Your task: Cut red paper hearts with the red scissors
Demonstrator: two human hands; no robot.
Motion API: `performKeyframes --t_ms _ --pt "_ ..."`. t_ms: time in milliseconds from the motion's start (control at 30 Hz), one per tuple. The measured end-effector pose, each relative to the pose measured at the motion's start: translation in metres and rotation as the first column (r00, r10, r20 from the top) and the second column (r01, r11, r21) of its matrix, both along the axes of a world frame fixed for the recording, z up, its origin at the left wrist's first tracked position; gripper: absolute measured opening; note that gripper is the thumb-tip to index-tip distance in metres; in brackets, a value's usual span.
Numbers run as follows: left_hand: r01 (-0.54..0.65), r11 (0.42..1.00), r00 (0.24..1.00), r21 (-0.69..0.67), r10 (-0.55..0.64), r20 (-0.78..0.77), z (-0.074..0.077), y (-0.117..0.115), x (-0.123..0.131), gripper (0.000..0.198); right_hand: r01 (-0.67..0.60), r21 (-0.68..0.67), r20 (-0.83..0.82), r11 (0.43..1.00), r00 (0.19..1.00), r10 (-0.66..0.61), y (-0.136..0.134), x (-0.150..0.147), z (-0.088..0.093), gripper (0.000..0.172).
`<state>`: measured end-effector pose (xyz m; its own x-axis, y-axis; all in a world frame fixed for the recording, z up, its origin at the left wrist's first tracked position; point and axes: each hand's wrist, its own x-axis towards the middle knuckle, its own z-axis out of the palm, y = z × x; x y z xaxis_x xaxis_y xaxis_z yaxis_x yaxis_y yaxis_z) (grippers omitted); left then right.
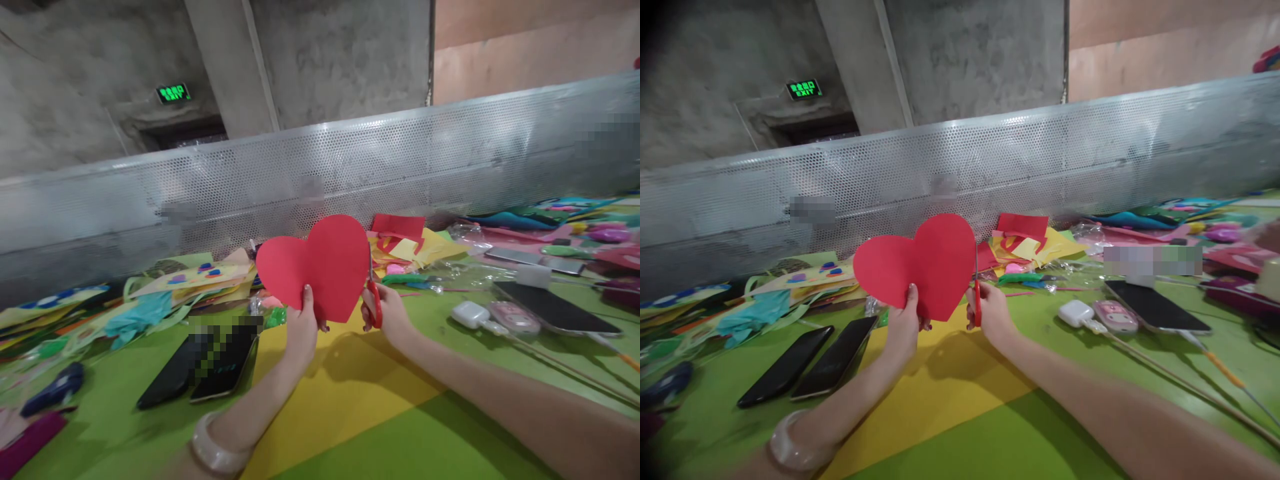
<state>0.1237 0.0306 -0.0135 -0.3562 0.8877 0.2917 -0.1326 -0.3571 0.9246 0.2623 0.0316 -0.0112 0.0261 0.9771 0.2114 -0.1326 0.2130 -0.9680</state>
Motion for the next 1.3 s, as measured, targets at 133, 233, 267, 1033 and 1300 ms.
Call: performKeyframes --t_ms 133,233,267,1033,1300 --pt "0.005 1.000 1.000 -0.002 -0.005 0.001 0.001 -0.002 0.001 0.033 0.029 0.035 -0.020 0.999 0.999 -0.028 -0.002 0.000 0.004 0.013" --pt "0.000 1.000 1.000 -0.003 0.000 0.008 0.003 -0.003 0.001 0.032 0.047 0.043 -0.009 0.998 0.999 -0.046 -0.002 -0.001 0.006 0.014" --pt "-0.007 1.000 1.000 -0.010 0.007 0.013 0.003 -0.003 0.001 0.033 0.052 0.042 0.008 0.998 0.999 -0.053 -0.001 -0.002 0.006 0.015" --pt "0.027 0.999 1.000 -0.028 -0.027 0.004 0.003 -0.004 0.002 0.033 -0.122 0.123 0.072 0.985 0.991 0.114 0.017 0.000 -0.017 0.020" --pt "0.011 0.999 0.999 -0.041 -0.012 -0.032 0.007 -0.007 0.005 0.036 -0.155 0.130 0.129 0.979 0.982 0.138 0.009 -0.002 -0.014 0.016"
